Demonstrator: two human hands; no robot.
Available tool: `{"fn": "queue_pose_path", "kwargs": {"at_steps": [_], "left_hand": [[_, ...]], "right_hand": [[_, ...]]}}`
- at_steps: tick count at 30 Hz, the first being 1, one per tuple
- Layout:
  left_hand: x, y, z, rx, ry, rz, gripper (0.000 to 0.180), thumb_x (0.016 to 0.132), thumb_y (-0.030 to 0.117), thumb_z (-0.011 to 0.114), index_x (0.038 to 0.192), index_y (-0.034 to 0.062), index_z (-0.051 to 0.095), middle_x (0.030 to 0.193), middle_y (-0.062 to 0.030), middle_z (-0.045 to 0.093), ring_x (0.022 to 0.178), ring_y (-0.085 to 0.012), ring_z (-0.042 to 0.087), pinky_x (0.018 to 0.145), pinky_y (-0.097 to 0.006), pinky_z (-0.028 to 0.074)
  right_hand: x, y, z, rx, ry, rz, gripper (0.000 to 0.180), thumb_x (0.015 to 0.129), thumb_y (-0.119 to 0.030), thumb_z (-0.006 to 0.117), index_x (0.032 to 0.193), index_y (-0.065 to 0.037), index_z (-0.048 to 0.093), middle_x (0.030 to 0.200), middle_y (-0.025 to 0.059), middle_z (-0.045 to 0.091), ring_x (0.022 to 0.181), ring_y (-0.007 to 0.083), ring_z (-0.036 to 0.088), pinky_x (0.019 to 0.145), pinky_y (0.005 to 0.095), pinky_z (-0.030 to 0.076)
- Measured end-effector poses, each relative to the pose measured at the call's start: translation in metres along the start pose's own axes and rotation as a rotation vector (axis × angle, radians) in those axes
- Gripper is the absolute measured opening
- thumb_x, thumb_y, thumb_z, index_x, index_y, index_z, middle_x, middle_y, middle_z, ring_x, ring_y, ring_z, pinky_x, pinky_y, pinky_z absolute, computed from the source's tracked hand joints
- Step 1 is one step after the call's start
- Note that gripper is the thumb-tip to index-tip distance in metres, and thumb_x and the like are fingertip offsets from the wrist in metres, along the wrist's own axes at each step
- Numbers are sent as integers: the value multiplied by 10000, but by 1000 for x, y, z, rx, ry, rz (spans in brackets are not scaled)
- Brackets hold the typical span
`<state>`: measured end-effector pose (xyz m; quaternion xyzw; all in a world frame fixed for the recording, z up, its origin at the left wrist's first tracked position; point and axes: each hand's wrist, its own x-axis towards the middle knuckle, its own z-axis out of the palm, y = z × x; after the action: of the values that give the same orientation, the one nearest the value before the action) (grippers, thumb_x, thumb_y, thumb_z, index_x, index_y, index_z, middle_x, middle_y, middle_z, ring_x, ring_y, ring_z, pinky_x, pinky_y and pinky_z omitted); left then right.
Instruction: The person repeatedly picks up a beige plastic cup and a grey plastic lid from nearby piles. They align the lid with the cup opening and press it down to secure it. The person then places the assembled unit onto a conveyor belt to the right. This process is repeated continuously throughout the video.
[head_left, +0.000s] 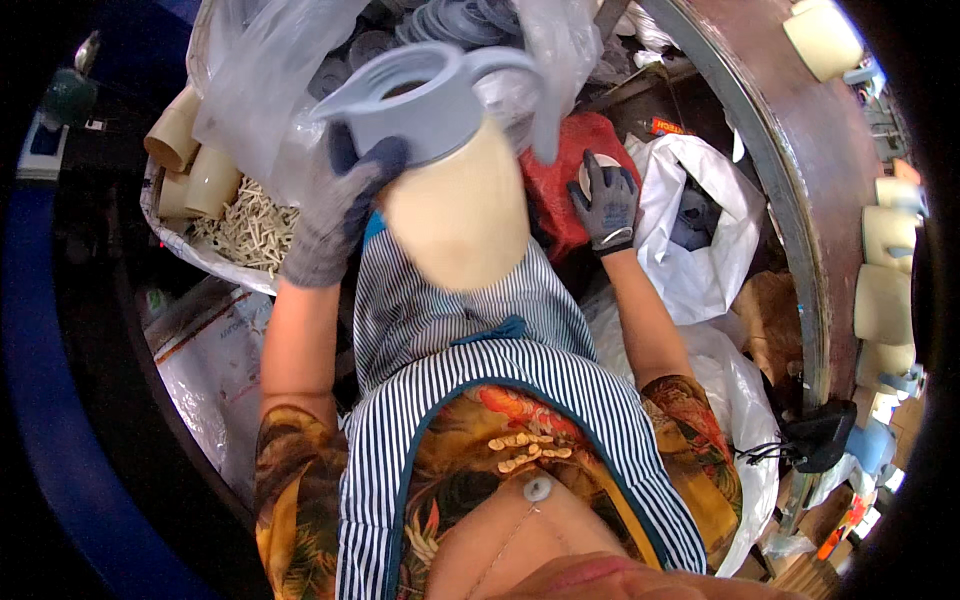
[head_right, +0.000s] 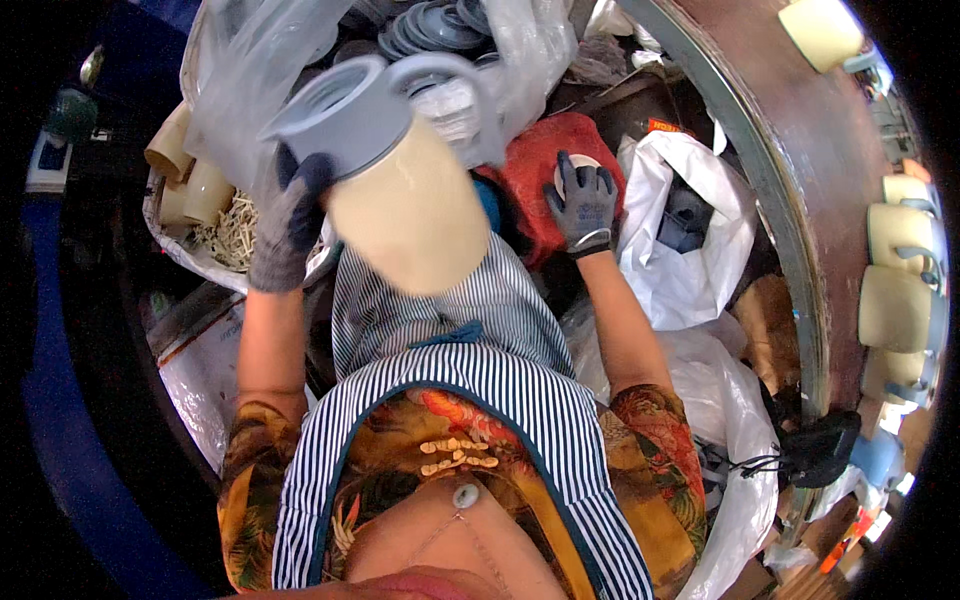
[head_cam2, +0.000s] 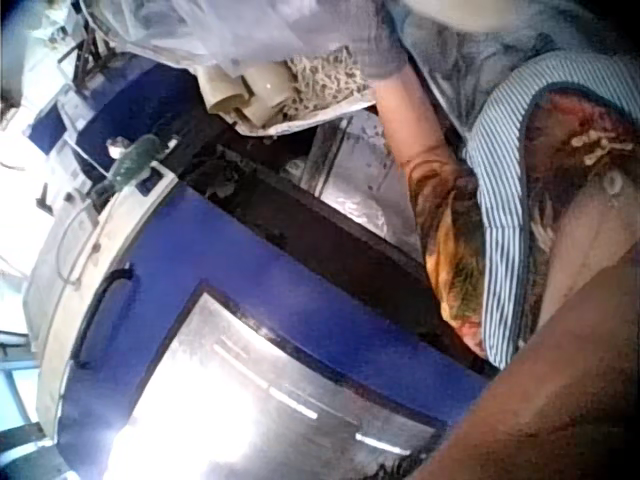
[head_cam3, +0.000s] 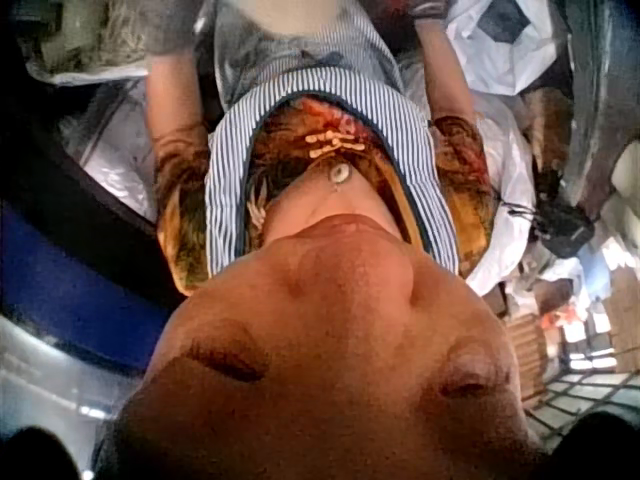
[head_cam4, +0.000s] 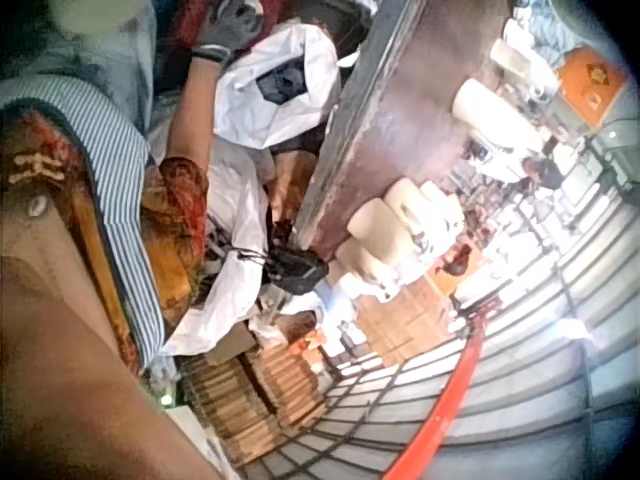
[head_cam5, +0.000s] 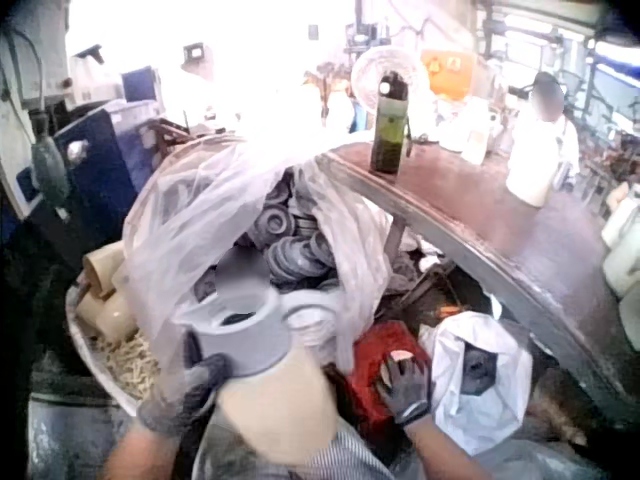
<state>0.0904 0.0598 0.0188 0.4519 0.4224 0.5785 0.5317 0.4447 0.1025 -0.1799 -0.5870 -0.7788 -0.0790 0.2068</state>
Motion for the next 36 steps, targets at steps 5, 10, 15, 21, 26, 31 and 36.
{"fn": "queue_pose_path", "kwargs": {"at_steps": [5, 10, 15, 21, 26, 31, 36], "left_hand": [[60, -56, 75, 281, -189, 300, 932, 602, 368, 927, 1312, -30, 473, 1247, -162, 586, 1136, -241, 583, 993, -359, 459], [83, -106, 127, 381, -231, 585, 1049, 601, 436, 912, 1408, 1, 403, 1308, -185, 561, 1221, -306, 557, 1032, -401, 446], [77, -163, 141, 503, -269, 543, 1060, 594, 526, 878, 1399, 27, 404, 1339, -184, 520, 1244, -351, 511, 1055, -456, 406], [78, -163, 136, 568, -302, 525, 1088, 595, 536, 869, 1427, 32, 381, 1349, -201, 501, 1249, -368, 496, 1073, -465, 376], [80, -110, 113, 666, -512, 454, 1017, 658, 472, 857, 1435, 10, 390, 1360, -221, 505, 1267, -333, 502, 1065, -436, 393], [128, -52, 130, 555, -525, 527, 699, 829, 470, 719, 1286, -25, 533, 1146, -195, 639, 1075, -269, 626, 911, -361, 498], [101, -52, 233, 1527, -667, 353, 471, 819, 564, 618, 986, 141, 739, 1036, -112, 712, 945, -278, 682, 783, -455, 495]], "right_hand": [[1, 9, -11, -241, -285, -37, 662, 839, -470, 628, 1397, -142, 494, 1134, 157, 608, 1061, 311, 578, 1028, 511, 372], [-23, 68, -102, 668, 61, 532, 355, 906, -268, 676, 1170, -32, 660, 1100, 134, 699, 998, 206, 656, 917, 328, 492], [73, -5, -285, 676, 466, 302, 363, 925, -162, 653, 1244, 1, 597, 1196, 102, 631, 1023, 155, 604, 932, 310, 482], [110, 30, -262, 153, 572, 81, 309, 954, -149, 593, 1218, 13, 594, 1150, 137, 637, 1025, 207, 616, 919, 346, 490], [106, -12, -151, 187, 88, 16, 327, 968, -150, 578, 1242, 26, 590, 1184, 158, 636, 1062, 243, 612, 955, 365, 464], [51, -11, -207, 305, 500, 207, 348, 971, -182, 580, 1247, 28, 602, 1197, 177, 647, 1072, 274, 624, 957, 366, 455], [-13, 41, -134, 495, 186, 387, 340, 936, -200, 652, 1181, 34, 623, 1125, 160, 680, 1009, 222, 648, 921, 337, 472]]}}
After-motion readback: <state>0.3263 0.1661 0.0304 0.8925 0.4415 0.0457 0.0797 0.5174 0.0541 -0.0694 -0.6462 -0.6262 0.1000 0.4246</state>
